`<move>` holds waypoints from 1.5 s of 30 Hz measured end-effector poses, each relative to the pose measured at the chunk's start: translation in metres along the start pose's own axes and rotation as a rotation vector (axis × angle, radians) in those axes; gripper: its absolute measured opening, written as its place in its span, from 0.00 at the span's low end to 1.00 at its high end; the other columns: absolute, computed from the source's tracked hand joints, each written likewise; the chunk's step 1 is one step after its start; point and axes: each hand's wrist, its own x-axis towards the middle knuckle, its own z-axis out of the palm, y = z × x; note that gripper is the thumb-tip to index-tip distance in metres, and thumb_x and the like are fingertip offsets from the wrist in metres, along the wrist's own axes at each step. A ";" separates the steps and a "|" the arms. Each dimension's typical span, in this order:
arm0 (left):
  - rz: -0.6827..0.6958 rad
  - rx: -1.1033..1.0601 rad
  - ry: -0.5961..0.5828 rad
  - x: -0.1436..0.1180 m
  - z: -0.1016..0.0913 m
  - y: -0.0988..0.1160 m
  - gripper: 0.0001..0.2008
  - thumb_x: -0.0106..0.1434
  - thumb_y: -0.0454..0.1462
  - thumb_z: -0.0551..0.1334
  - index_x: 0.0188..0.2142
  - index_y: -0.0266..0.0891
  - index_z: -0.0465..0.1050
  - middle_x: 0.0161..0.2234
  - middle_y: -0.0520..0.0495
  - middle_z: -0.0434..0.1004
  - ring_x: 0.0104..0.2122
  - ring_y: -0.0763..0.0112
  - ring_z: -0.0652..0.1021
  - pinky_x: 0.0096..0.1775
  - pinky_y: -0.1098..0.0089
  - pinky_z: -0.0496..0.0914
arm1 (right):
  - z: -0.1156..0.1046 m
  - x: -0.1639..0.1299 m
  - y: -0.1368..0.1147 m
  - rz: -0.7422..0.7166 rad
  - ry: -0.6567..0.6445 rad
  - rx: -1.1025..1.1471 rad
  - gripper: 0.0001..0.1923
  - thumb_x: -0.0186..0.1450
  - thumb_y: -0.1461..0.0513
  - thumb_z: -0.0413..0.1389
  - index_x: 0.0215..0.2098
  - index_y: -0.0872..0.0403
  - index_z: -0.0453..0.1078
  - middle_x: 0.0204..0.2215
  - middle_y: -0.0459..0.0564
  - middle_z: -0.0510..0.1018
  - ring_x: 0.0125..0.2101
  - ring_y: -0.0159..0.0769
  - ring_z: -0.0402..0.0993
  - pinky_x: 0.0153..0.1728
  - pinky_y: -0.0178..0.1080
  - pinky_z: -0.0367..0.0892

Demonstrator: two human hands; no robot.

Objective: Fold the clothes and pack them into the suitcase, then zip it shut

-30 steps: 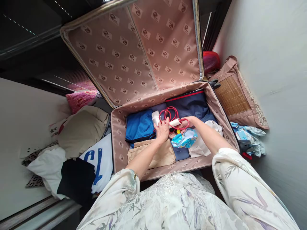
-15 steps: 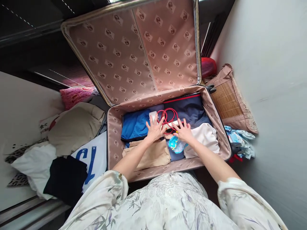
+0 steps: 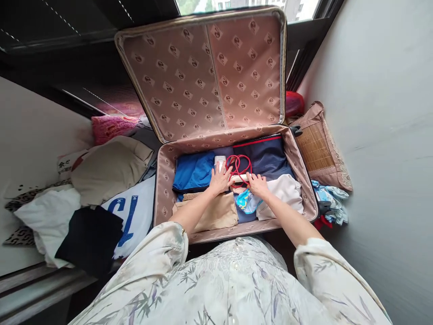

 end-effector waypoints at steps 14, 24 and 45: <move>-0.105 -0.364 0.209 -0.127 -0.001 -0.034 0.28 0.65 0.39 0.65 0.64 0.41 0.69 0.74 0.33 0.49 0.72 0.39 0.53 0.66 0.40 0.59 | -0.010 -0.066 -0.009 -0.040 0.255 -0.046 0.30 0.73 0.55 0.50 0.70 0.54 0.61 0.70 0.66 0.59 0.62 0.58 0.58 0.55 0.54 0.63; -0.288 -0.580 0.354 -0.234 -0.002 -0.068 0.20 0.63 0.36 0.67 0.54 0.38 0.77 0.66 0.34 0.63 0.66 0.47 0.67 0.66 0.44 0.64 | 0.039 -0.082 -0.026 -0.282 0.042 -0.179 0.32 0.65 0.69 0.55 0.66 0.44 0.68 0.72 0.63 0.55 0.62 0.62 0.62 0.47 0.51 0.69; -0.189 -0.736 0.540 -0.290 -0.060 -0.156 0.14 0.68 0.37 0.59 0.51 0.40 0.78 0.48 0.42 0.80 0.49 0.61 0.81 0.53 0.60 0.76 | -0.105 0.048 -0.027 0.215 0.312 0.774 0.36 0.63 0.33 0.47 0.40 0.54 0.73 0.30 0.50 0.75 0.30 0.36 0.69 0.31 0.38 0.68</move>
